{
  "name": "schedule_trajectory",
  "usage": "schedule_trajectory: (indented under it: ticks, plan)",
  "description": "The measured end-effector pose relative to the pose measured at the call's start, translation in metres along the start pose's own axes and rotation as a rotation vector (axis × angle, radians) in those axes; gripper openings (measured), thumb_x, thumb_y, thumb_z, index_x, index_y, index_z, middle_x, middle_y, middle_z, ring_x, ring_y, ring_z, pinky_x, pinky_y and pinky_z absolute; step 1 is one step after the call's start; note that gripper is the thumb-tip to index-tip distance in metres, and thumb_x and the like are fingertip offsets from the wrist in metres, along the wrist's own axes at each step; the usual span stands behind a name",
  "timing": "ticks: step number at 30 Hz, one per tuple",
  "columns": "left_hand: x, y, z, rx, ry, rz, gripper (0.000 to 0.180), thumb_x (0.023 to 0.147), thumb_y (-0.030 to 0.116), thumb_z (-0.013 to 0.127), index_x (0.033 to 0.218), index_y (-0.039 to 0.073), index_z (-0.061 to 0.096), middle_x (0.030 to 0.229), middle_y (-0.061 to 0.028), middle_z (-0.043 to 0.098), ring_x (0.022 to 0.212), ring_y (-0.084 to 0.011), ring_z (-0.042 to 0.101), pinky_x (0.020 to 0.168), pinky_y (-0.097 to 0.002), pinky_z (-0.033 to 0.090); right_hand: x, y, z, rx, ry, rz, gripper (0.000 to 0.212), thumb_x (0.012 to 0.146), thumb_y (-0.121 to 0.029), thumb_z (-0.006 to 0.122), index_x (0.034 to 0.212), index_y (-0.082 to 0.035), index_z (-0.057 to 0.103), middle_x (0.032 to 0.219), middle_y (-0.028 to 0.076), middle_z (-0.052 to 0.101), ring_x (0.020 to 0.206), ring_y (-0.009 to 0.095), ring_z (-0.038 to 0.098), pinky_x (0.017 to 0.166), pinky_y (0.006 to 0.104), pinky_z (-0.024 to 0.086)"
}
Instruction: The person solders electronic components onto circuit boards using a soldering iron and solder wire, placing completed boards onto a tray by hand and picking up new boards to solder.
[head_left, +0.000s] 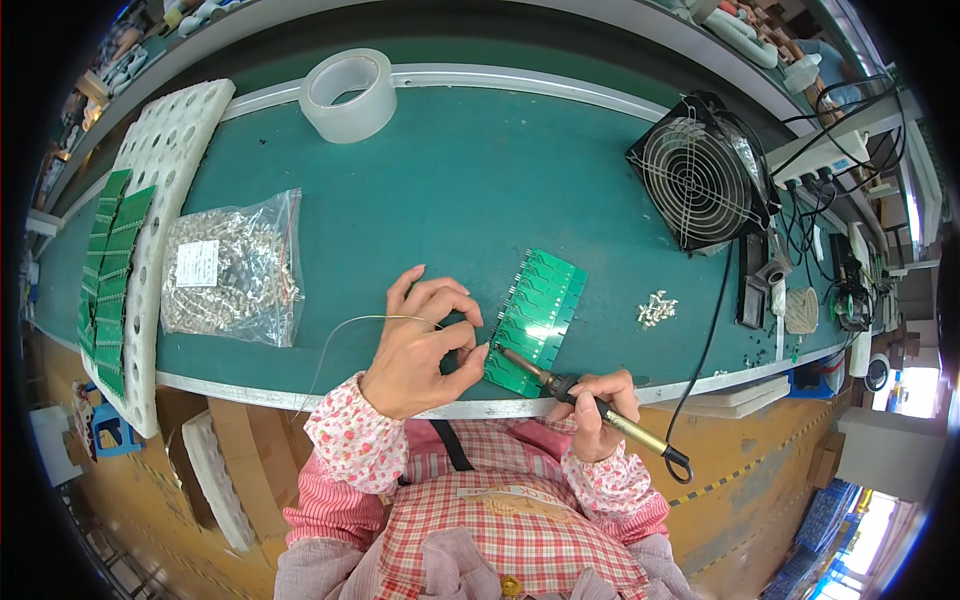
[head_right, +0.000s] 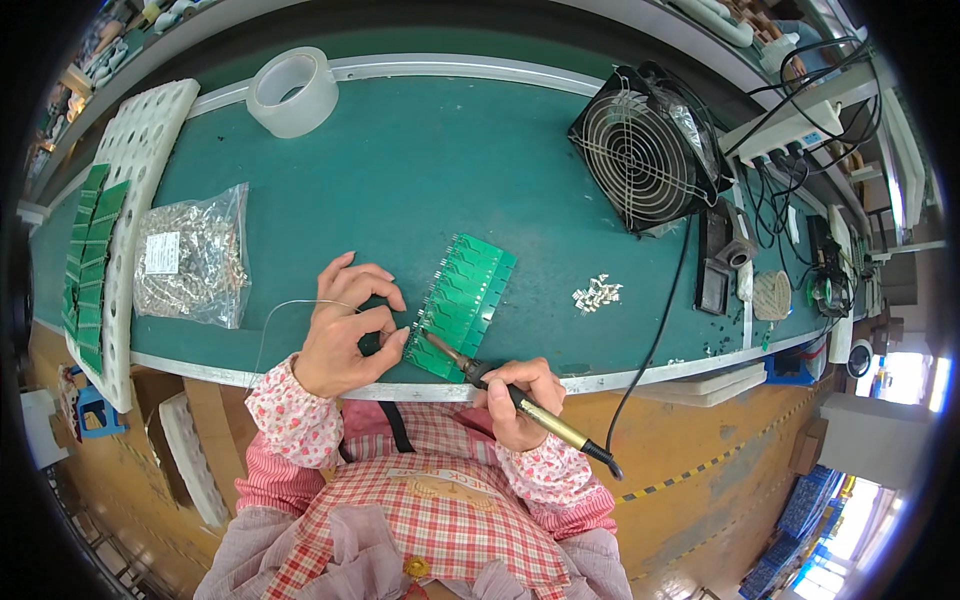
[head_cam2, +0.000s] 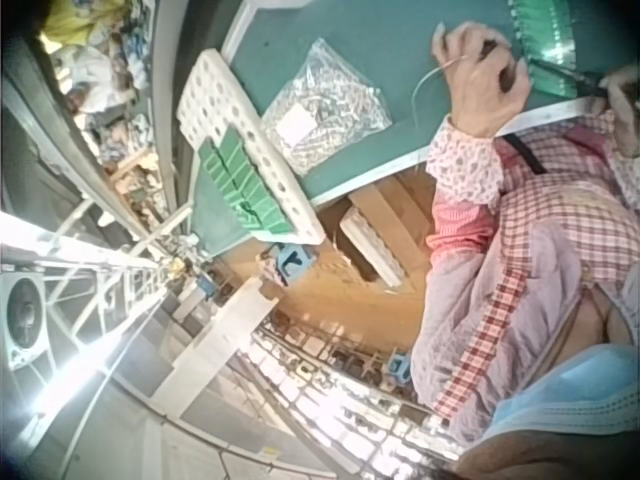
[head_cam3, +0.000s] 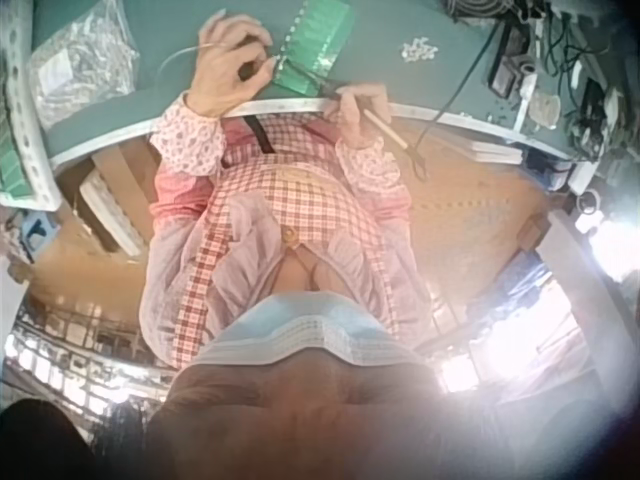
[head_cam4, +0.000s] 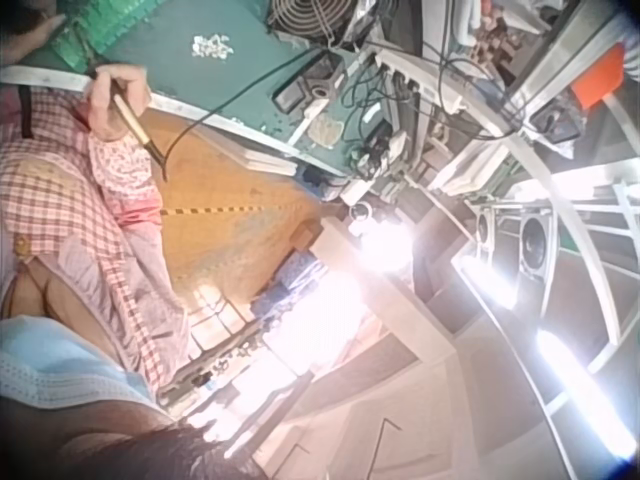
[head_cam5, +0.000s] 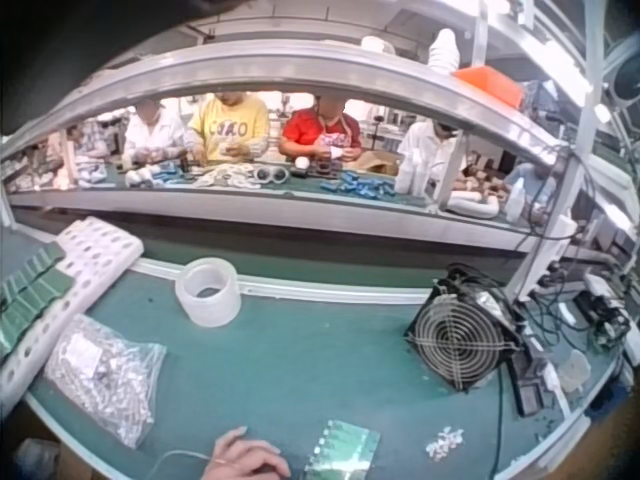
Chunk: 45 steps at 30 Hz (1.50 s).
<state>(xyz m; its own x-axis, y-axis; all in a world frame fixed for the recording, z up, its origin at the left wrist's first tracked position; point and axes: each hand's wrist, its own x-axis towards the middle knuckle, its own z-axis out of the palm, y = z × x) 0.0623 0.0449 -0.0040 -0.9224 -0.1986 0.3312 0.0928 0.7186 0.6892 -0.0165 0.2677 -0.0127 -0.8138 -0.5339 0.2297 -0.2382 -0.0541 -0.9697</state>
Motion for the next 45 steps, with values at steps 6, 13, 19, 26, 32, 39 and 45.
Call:
schedule_trajectory:
  ticks: [6, 13, 19, 26, 32, 39, 45]
  plan:
    - [0.0004, -0.0002, 0.0011, 0.032, -0.018, -0.003, 0.025, 0.070, 0.014, 0.070, 0.054, 0.009, 0.050, 0.094, -0.0003, 0.057, 0.110, -0.0249, 0.051, 0.106, -0.0522, 0.023, 0.0010, 0.0004, 0.0013, 0.012, -0.005, -0.041, 0.007, 0.085, -0.002, 0.058, 0.085, 0.001, 0.051, 0.059, 0.010, 0.061, 0.051, 0.013, 0.061, 0.049, 0.0247, 0.048]
    - [0.0005, 0.0005, 0.0010, 0.044, -0.026, -0.001, 0.024, 0.070, 0.013, 0.070, 0.056, 0.010, 0.051, 0.095, -0.0008, 0.057, 0.111, -0.0260, 0.051, 0.106, -0.0526, 0.022, 0.0014, 0.0002, 0.0003, -0.009, -0.031, -0.058, 0.007, 0.085, 0.000, 0.058, 0.084, 0.001, 0.051, 0.058, 0.009, 0.061, 0.050, 0.014, 0.061, 0.049, 0.0253, 0.048]
    - [0.0005, 0.0011, 0.0002, 0.043, -0.023, 0.003, 0.022, 0.071, 0.013, 0.070, 0.057, 0.009, 0.053, 0.095, -0.0011, 0.057, 0.110, -0.0260, 0.051, 0.106, -0.0520, 0.022, -0.0007, 0.0027, 0.0006, -0.011, -0.004, -0.065, 0.007, 0.086, -0.004, 0.058, 0.085, 0.001, 0.052, 0.057, 0.008, 0.060, 0.049, 0.014, 0.060, 0.048, 0.0256, 0.047]
    - [0.0022, 0.0043, -0.0011, 0.038, -0.010, -0.004, 0.018, 0.069, 0.009, 0.071, 0.059, 0.008, 0.056, 0.094, -0.0020, 0.059, 0.108, -0.0258, 0.053, 0.106, -0.0514, 0.023, -0.0001, 0.0024, 0.0024, 0.012, 0.040, -0.051, 0.009, 0.086, -0.007, 0.059, 0.085, 0.000, 0.052, 0.057, 0.008, 0.061, 0.049, 0.012, 0.060, 0.048, 0.0239, 0.046]
    - [0.0020, 0.0030, 0.0004, 0.060, -0.031, 0.007, 0.018, 0.073, 0.014, 0.071, 0.063, 0.009, 0.057, 0.095, -0.0013, 0.056, 0.109, -0.0257, 0.051, 0.105, -0.0529, 0.023, 0.0027, -0.0001, 0.0022, -0.044, -0.001, -0.074, 0.007, 0.085, -0.004, 0.059, 0.085, 0.000, 0.053, 0.057, 0.007, 0.061, 0.050, 0.012, 0.060, 0.048, 0.0231, 0.045]
    - [0.0019, 0.0029, 0.0005, 0.074, -0.037, 0.011, 0.013, 0.073, 0.014, 0.071, 0.067, 0.008, 0.061, 0.095, -0.0016, 0.056, 0.109, -0.0257, 0.051, 0.105, -0.0533, 0.023, 0.0004, 0.0018, 0.0012, -0.036, -0.012, -0.052, 0.007, 0.084, -0.002, 0.059, 0.084, 0.000, 0.052, 0.057, 0.007, 0.061, 0.049, 0.012, 0.060, 0.048, 0.0239, 0.046]
    - [0.0008, 0.0044, 0.0008, 0.092, -0.017, 0.008, 0.017, 0.070, 0.011, 0.071, 0.062, 0.008, 0.057, 0.097, -0.0020, 0.058, 0.109, -0.0259, 0.052, 0.106, -0.0529, 0.023, -0.0004, 0.0028, 0.0008, -0.041, -0.012, -0.086, 0.008, 0.084, -0.004, 0.059, 0.084, 0.000, 0.052, 0.058, 0.008, 0.060, 0.049, 0.012, 0.059, 0.048, 0.0242, 0.046]
